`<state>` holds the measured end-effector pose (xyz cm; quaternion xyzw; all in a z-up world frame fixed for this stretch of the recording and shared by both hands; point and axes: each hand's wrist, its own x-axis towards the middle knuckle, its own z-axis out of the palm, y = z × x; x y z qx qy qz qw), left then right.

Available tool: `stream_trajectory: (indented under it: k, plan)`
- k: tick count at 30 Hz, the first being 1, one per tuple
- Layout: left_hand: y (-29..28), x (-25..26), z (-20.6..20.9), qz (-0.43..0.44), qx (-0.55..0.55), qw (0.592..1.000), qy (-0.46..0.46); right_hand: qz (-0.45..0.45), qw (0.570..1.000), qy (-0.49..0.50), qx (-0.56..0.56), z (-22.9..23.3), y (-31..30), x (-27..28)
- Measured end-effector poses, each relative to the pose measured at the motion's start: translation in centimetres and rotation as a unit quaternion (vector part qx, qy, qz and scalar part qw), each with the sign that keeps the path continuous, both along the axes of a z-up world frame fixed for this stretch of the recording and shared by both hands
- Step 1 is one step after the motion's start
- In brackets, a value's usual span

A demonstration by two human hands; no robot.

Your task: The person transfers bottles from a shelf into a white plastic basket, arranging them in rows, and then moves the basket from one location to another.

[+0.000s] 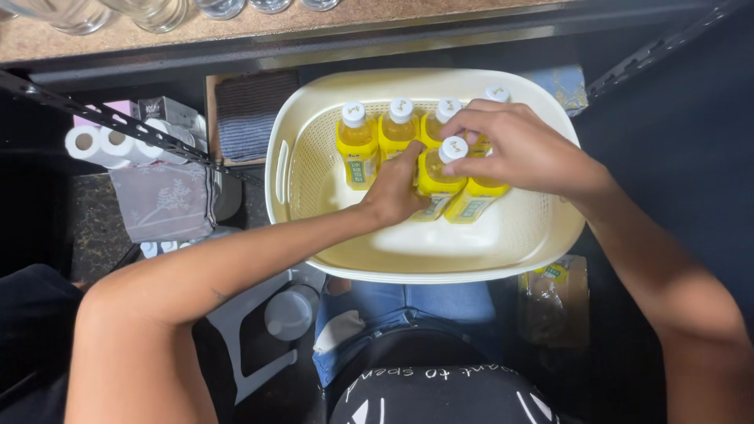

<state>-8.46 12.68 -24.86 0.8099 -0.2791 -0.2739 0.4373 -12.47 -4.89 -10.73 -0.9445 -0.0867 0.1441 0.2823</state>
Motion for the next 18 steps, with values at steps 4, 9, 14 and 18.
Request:
stream_trajectory:
  k: [4,9,14,18]
  plan:
    - [-0.5,0.3,-0.7,-0.002,0.009,1.0,0.011,0.012,1.0,-0.006,-0.005,-2.1,-0.8,0.6]
    - [-0.7,0.7,-1.7,-0.03,0.046,0.998,0.022,0.025,1.0,0.003,-0.007,-2.9,-1.0,0.8]
    - [-1.0,1.0,-1.3,-0.068,0.132,0.989,-0.006,0.016,1.0,0.011,-0.009,-3.5,-1.3,1.1]
    - [-1.5,2.0,-3.1,-0.083,0.191,0.978,-0.016,0.013,0.999,0.027,-0.035,-3.7,-1.0,1.7]
